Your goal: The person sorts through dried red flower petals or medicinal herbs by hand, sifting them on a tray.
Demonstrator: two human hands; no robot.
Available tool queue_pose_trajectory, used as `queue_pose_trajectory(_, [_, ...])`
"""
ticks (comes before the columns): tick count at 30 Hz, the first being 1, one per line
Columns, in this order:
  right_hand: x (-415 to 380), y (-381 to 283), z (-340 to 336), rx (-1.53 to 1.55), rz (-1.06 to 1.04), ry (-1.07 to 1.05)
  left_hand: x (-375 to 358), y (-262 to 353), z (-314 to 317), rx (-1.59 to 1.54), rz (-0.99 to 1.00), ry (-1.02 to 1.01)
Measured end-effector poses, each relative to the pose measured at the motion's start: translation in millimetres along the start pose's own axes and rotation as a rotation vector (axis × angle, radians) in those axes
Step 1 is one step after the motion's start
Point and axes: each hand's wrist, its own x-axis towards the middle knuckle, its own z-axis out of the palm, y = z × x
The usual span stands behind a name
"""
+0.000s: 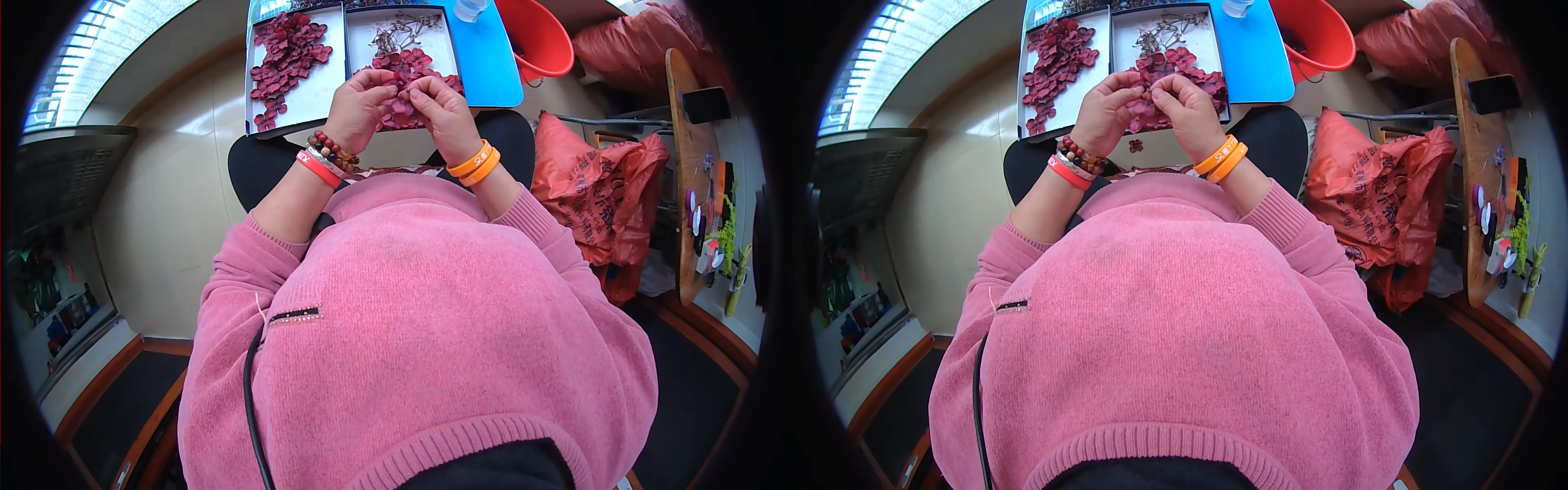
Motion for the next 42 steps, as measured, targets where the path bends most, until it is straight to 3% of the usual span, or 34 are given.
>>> queue_pose_trajectory(5, [-4, 11, -8, -0.719, -0.199, 0.069, 4, 4, -15, -0.035, 0.011, 0.031])
queue_pose_trajectory(8, [-9, -1, -1, -0.703, -0.11, 0.042, 1, 5, -16, -0.056, -0.022, 0.041])
queue_pose_trajectory(11, [-2, 5, -5, -0.726, -0.319, 0.01, -6, 5, -7, -0.103, -0.057, 0.055])
queue_pose_trajectory(14, [-1, -10, -1, -0.452, 0.047, -0.068, -12, 6, -1, -0.137, -0.093, 0.013])
queue_pose_trajectory(20, [-1, -8, 5, -0.436, -0.049, 0.097, -19, 0, 1, 0.287, 0.122, 0.107])
queue_pose_trajectory(29, [-5, -4, 1, -0.441, -0.111, 0.128, -22, 7, 4, 0.1, -0.028, 0.019])
queue_pose_trajectory(39, [-10, -9, 8, -0.501, -0.103, 0.136, -23, 6, 1, 0.254, -0.016, 0.005])
queue_pose_trajectory(42, [-10, -1, 4, -0.827, -0.437, 0.063, -18, 6, -3, 0.223, 0.015, 0.039])
